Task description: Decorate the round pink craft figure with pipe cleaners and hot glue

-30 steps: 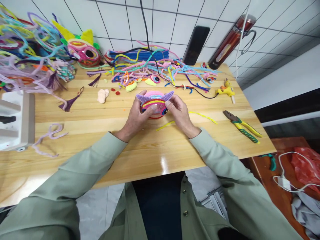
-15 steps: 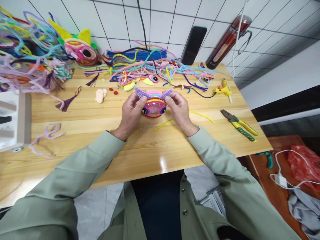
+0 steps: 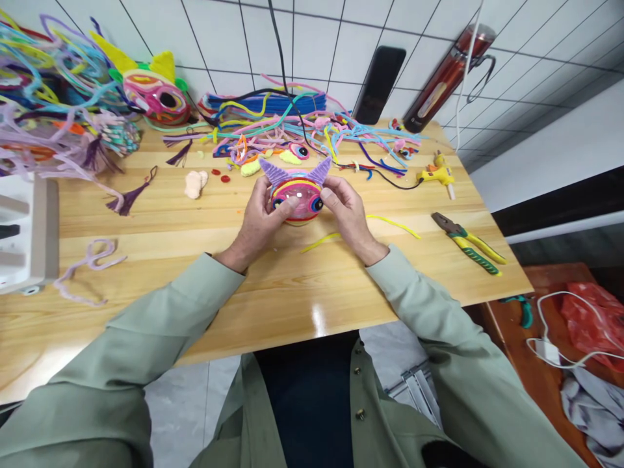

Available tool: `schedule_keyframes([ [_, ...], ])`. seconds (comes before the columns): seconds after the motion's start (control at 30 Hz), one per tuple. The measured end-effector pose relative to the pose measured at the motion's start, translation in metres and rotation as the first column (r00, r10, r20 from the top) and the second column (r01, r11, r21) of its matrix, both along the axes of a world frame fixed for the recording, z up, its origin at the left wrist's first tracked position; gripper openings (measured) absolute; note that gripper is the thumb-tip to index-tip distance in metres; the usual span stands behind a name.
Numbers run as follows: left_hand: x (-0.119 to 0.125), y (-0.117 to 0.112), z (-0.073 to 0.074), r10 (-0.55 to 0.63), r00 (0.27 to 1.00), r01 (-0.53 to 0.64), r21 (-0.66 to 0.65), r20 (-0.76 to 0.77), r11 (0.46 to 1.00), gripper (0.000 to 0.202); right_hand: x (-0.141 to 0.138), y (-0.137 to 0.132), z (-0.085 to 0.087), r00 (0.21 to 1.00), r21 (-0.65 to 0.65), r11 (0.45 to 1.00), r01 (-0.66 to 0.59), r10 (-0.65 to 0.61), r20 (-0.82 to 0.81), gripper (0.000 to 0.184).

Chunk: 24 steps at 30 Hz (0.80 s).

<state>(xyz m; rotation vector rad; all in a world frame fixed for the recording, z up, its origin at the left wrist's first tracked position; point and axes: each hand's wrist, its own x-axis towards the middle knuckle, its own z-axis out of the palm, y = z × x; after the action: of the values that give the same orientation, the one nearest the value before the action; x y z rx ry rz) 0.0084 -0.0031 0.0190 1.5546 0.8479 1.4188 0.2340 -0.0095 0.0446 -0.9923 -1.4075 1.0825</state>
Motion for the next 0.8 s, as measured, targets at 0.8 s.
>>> schedule_keyframes([
  [0.8, 0.004, 0.004, -0.019, 0.020, 0.998, -0.018, 0.033, -0.055, 0.999, 0.097, 0.004, -0.002, -0.010, 0.999, -0.024, 0.999, -0.035, 0.035, 0.003, 0.082],
])
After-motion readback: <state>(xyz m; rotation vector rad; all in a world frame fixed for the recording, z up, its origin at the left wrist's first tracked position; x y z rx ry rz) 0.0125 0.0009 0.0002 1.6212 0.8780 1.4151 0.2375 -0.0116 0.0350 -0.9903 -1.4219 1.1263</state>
